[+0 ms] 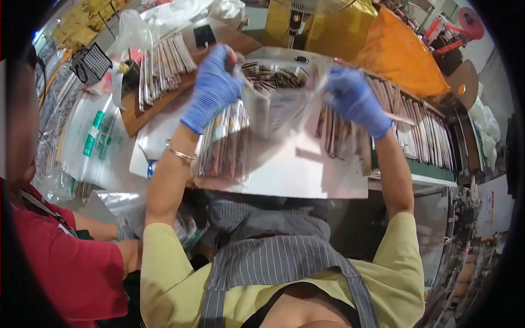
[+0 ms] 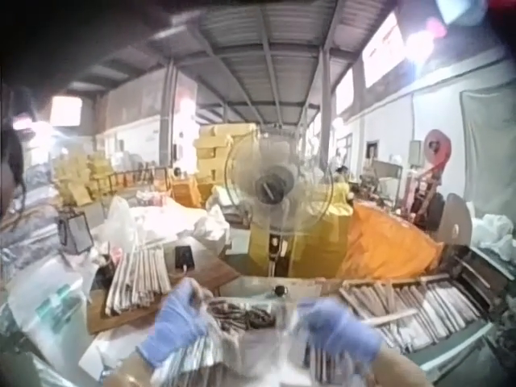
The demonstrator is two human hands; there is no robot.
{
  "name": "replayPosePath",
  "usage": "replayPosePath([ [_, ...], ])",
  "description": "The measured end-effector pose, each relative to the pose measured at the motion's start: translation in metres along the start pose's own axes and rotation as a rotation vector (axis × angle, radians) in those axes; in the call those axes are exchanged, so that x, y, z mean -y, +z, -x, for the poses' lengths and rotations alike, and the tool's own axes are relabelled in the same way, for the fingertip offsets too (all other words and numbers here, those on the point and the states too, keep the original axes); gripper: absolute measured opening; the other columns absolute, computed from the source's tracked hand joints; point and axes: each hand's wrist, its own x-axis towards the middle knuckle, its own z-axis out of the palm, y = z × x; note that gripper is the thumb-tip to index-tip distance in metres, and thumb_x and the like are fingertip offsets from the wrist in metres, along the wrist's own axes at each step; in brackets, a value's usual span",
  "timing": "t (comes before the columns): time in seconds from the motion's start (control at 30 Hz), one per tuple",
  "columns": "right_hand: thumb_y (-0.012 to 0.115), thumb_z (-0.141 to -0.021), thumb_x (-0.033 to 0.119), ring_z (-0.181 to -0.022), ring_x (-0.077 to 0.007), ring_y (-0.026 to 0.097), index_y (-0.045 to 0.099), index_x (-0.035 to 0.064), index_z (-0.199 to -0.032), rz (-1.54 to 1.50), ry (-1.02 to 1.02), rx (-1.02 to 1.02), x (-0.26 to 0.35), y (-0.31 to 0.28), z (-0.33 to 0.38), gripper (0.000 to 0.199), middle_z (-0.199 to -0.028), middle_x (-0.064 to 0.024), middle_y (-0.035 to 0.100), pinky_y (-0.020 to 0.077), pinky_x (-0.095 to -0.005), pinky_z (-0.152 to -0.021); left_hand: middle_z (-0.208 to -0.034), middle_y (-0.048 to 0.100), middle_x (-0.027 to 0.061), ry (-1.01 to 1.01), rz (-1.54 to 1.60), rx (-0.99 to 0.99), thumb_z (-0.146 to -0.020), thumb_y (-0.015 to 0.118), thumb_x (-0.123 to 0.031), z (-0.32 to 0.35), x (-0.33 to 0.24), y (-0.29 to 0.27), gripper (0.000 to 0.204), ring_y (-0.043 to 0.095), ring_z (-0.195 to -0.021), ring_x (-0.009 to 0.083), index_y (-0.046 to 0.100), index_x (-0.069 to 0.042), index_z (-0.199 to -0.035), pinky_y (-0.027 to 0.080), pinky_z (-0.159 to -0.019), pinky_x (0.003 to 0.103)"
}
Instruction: Gathering bundles of sticks, placing them into plastic bags, and sealing the bags using a heat sealer.
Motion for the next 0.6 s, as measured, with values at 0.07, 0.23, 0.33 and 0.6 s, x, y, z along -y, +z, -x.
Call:
replayPosePath([
  [0.07, 0.054, -0.066, -0.006, -0.064, -0.0183, 0.054, 0.058, 0.0032, -0.068, -0.118, -0.09, -0.224, 0.0, -0.013, -0.013, 0.011, -0.067, -0.0105, 0.054, 0.0449, -0.0274, -0.06, -0.086, 0.059, 0.0153, -0.007, 0.269, -0.016, -0.072, 0.055, 0.0, -0.016, -0.024, -0.007, 0.013, 0.058, -0.07, 0.0224, 0.046, -0.001, -0.081, 0.046, -0.066, 0.029],
  [0.23, 0.053, -0.065, -0.002, -0.059, -0.0218, 0.052, 0.055, 0.0034, -0.065, 0.037, -0.154, -0.075, -0.035, -0.01, -0.016, 0.006, -0.065, -0.0096, 0.052, 0.042, -0.032, -0.055, -0.085, 0.06, 0.005, 0.369, -0.275, 0.333, -0.082, 0.051, -0.012, -0.04, 0.03, 0.001, 0.012, 0.055, -0.067, 0.0142, 0.057, -0.002, -0.079, 0.046, -0.066, 0.026],
  [0.33, 0.057, -0.064, 0.0, -0.057, -0.0231, 0.052, 0.052, 0.0026, -0.06, -0.041, -0.033, -0.124, -0.035, -0.015, -0.009, 0.007, -0.061, -0.0112, 0.05, 0.0406, -0.0329, -0.05, -0.065, 0.055, 0.0102, 0.614, -0.268, 0.251, -0.077, 0.063, -0.028, -0.045, 0.035, 0.007, 0.031, 0.053, -0.06, 0.023, 0.056, 0.001, -0.069, 0.042, -0.059, 0.032],
  [0.6, 0.064, -0.066, 0.01, -0.083, -0.0305, 0.053, 0.05, 0.004, -0.095, 0.475, -0.067, -0.289, 0.014, 0.056, -0.005, 0.032, -0.085, -0.0129, 0.053, 0.0412, -0.0371, -0.072, -0.064, 0.049, 0.0009, 0.42, 0.427, 0.294, -0.066, 0.072, -0.01, -0.003, -0.016, 0.05, 0.025, 0.043, -0.058, 0.008, 0.048, -0.005, -0.07, 0.039, -0.054, 0.023],
])
